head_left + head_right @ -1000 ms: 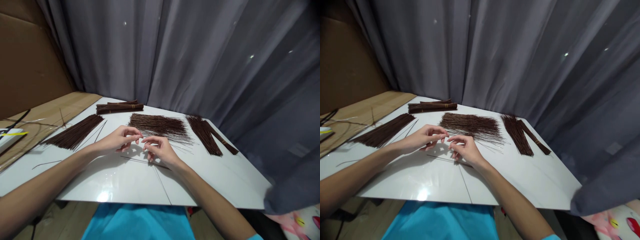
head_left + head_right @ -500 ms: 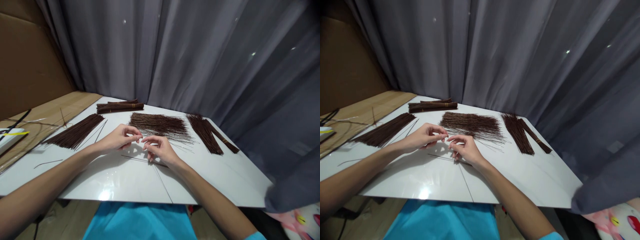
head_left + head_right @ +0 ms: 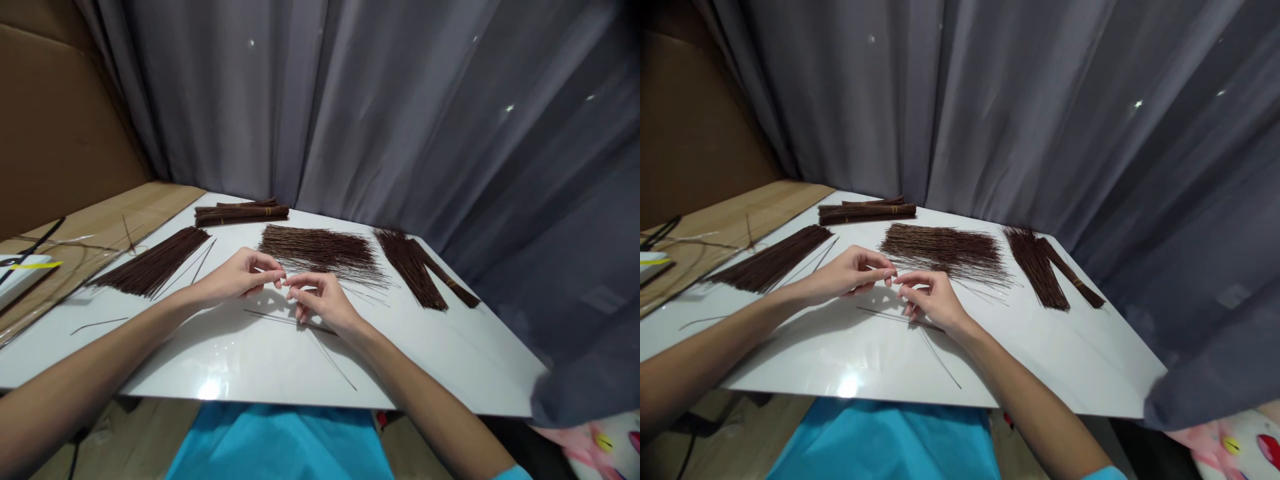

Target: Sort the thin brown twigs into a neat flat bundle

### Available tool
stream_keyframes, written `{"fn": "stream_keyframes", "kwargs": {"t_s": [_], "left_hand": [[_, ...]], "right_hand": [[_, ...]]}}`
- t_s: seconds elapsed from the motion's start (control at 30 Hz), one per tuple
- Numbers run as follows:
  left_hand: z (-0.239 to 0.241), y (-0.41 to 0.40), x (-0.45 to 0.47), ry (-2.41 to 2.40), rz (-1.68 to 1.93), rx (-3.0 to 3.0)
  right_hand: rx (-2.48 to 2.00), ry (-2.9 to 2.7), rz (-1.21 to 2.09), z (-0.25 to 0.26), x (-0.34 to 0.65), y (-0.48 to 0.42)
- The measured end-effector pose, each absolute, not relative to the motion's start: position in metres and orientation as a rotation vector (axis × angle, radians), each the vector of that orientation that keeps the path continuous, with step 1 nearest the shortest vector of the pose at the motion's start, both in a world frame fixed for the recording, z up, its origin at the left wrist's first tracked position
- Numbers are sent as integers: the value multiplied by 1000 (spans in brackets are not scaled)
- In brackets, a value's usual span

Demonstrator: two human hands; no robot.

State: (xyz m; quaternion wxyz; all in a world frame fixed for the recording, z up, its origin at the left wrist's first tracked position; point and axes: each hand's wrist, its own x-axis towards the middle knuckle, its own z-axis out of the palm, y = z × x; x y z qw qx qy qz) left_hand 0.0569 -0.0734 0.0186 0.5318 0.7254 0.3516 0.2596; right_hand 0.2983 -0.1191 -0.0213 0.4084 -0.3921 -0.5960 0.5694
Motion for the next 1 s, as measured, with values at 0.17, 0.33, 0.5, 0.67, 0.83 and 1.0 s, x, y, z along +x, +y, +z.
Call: {"fn": "stream_keyframes", "kwargs": {"t_s": [0.17,0.33,0.5,0.67,0.83,1.0], "left_hand": [[20,-73,57,793,631,1736],[20,-73,57,800,635,1760],[19,-73,58,795,630,1761],[20,-74,58,791,625,1773],[19,-74,58,790,610,1750],[17,-72,56,777,601,1773]], "right_hand": [[-996,-1477,1466,-20,297,-120],[-1012,-1475,1458,-18,296,-122],[-1013,-1477,1440,-18,296,-122],[-1009,-1485,1425,-18,295,-121],[-1017,-1495,1420,-19,295,-121],[-1022,-1460,1453,-20,295,-121]]}}
